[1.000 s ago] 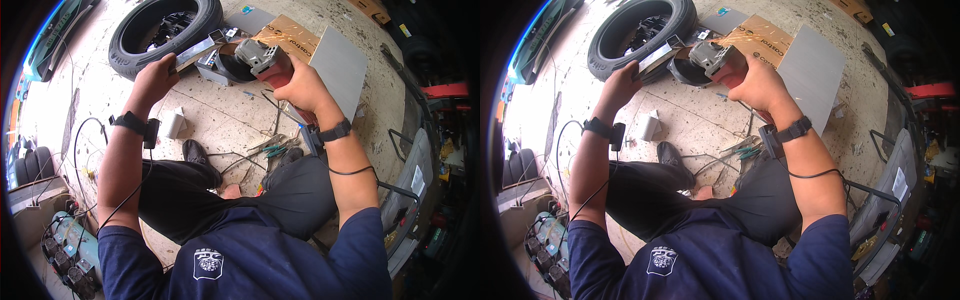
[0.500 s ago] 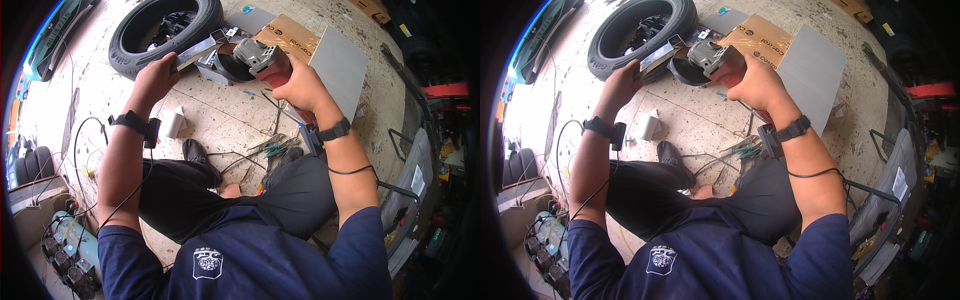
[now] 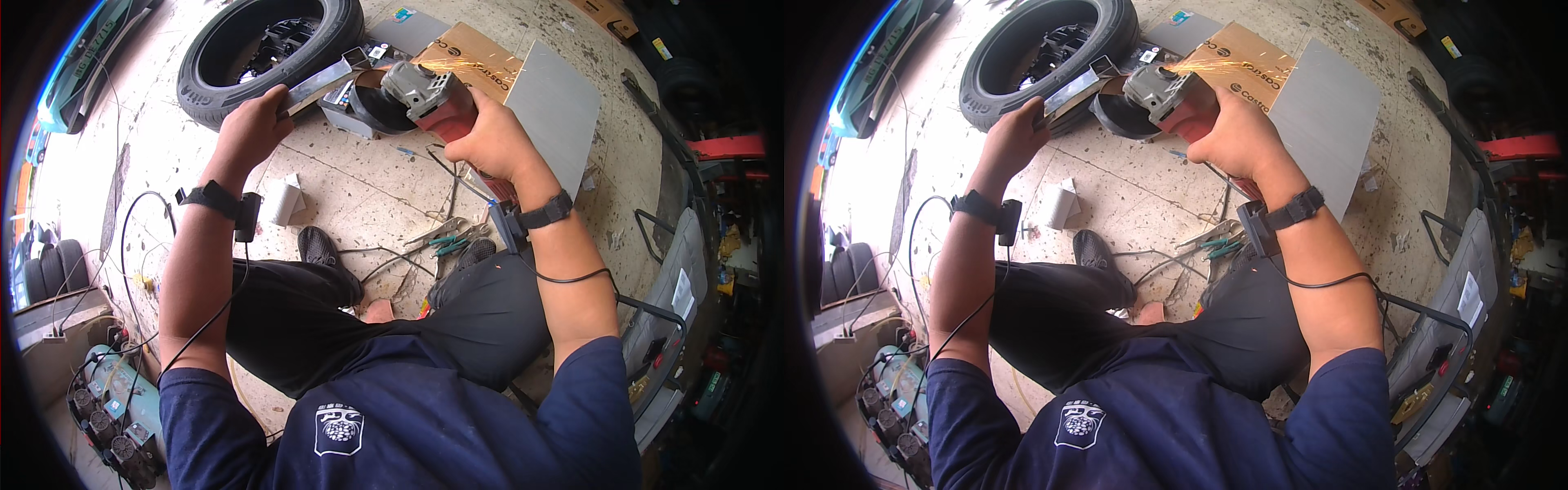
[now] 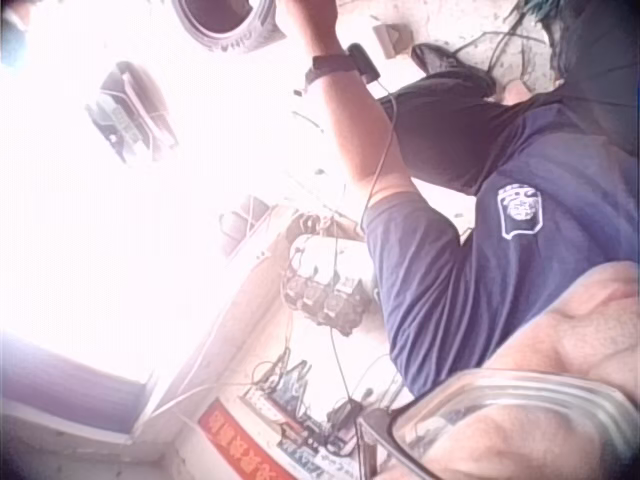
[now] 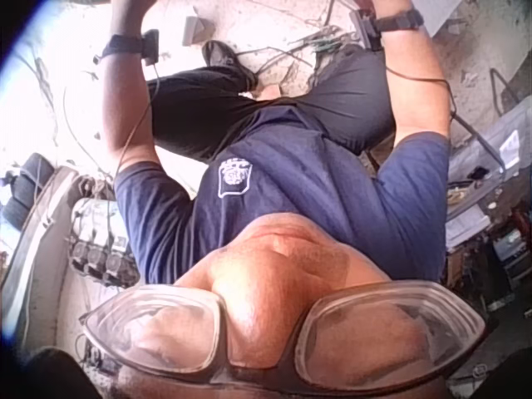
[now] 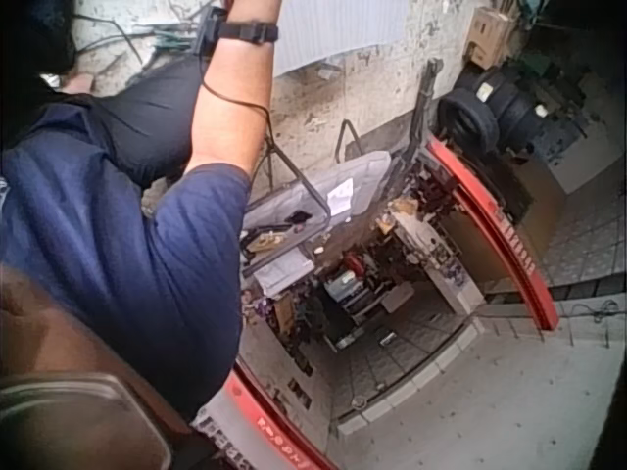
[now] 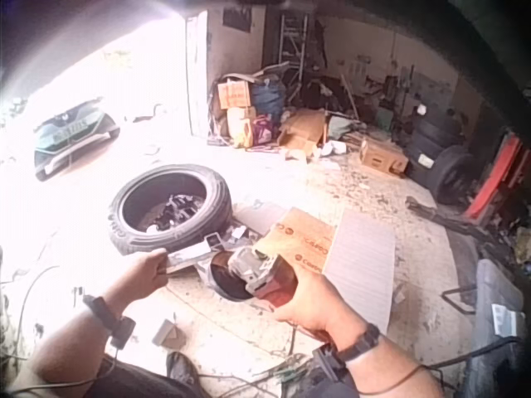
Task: Cutting a metal bracket with an angle grinder and clamping it with locking pliers.
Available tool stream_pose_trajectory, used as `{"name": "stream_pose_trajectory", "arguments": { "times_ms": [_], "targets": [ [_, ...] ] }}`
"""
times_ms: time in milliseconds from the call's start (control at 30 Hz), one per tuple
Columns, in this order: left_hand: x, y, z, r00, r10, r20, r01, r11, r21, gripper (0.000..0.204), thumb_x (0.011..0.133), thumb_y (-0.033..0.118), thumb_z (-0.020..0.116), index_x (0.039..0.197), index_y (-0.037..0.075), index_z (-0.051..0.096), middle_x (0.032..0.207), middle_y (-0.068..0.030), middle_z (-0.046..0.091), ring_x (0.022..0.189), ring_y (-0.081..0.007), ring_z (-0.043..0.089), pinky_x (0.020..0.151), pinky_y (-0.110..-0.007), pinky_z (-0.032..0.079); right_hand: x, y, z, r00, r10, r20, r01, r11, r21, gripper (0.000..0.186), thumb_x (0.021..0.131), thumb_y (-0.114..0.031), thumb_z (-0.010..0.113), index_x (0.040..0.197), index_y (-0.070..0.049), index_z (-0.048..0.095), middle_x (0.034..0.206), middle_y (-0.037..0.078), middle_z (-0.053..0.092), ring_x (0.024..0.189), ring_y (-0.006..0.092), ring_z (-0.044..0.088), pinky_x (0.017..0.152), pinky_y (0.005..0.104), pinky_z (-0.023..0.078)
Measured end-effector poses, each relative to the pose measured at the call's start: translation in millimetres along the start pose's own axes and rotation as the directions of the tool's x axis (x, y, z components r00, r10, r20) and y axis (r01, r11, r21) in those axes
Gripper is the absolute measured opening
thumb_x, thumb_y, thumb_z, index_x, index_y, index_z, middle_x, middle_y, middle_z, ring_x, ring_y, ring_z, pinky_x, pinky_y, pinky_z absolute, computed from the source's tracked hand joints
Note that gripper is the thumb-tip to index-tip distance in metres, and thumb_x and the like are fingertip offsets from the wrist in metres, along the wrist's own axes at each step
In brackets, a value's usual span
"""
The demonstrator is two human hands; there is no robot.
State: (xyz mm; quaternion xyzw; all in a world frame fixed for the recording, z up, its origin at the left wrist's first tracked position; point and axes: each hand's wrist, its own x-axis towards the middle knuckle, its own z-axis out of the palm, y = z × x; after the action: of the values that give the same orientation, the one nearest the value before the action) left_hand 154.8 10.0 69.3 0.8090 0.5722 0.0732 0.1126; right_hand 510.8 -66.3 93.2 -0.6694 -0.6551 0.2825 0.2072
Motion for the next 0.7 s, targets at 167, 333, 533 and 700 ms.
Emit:
{"name": "stream_pose_trajectory", "arguments": {
  "times_ms": [167,333,533,700],
  "targets": [
    [0.0,1.3,-1.2,1.000,-0.010,0.008,0.010,0.999,0.035,0.041,0.090,0.017,0.070,0.129,0.009,0.060,0.106,-0.0219,0.072,0.103,-0.0433,0.069,0.085,-0.050,0.054,0.3,3.6,2.4,0.999,-0.030,-0.016,0.031,0.999,0.023,0.079,0.058,-0.019,0.086,0.131,0.001,0.062,0.120,0.021,0.074,0.111,0.0358,0.071,0.098,0.0389,0.057],
    [-0.7,1.6,-1.2,1.000,-0.009,0.007,0.009,0.999,0.035,0.044,0.091,0.018,0.070,0.132,0.010,0.060,0.108,-0.0220,0.072,0.105,-0.0433,0.069,0.087,-0.050,0.054,-0.2,2.4,0.9,1.000,0.010,0.002,-0.010,1.000,0.005,0.075,0.058,-0.019,0.086,0.127,0.001,0.064,0.118,0.021,0.074,0.109,0.0355,0.071,0.097,0.0390,0.057],
    [-0.3,-0.7,0.6,1.000,0.005,-0.007,-0.005,0.999,0.039,0.043,0.091,0.018,0.069,0.132,0.011,0.060,0.108,-0.0220,0.072,0.105,-0.0437,0.069,0.087,-0.051,0.054,-2.0,1.7,0.3,1.000,-0.010,-0.015,0.011,1.000,0.019,0.074,0.058,-0.019,0.086,0.126,0.002,0.064,0.117,0.021,0.074,0.109,0.0353,0.071,0.097,0.0392,0.057],
    [-0.5,2.1,-1.0,1.000,-0.005,0.005,0.005,0.999,0.040,0.044,0.091,0.018,0.069,0.133,0.011,0.059,0.109,-0.0220,0.072,0.105,-0.0436,0.069,0.087,-0.050,0.054,-0.4,5.6,3.1,0.999,-0.029,-0.038,0.029,1.000,-0.008,0.077,0.058,-0.019,0.086,0.129,0.001,0.063,0.118,0.021,0.074,0.110,0.0355,0.071,0.097,0.0392,0.057]
  ]
}}
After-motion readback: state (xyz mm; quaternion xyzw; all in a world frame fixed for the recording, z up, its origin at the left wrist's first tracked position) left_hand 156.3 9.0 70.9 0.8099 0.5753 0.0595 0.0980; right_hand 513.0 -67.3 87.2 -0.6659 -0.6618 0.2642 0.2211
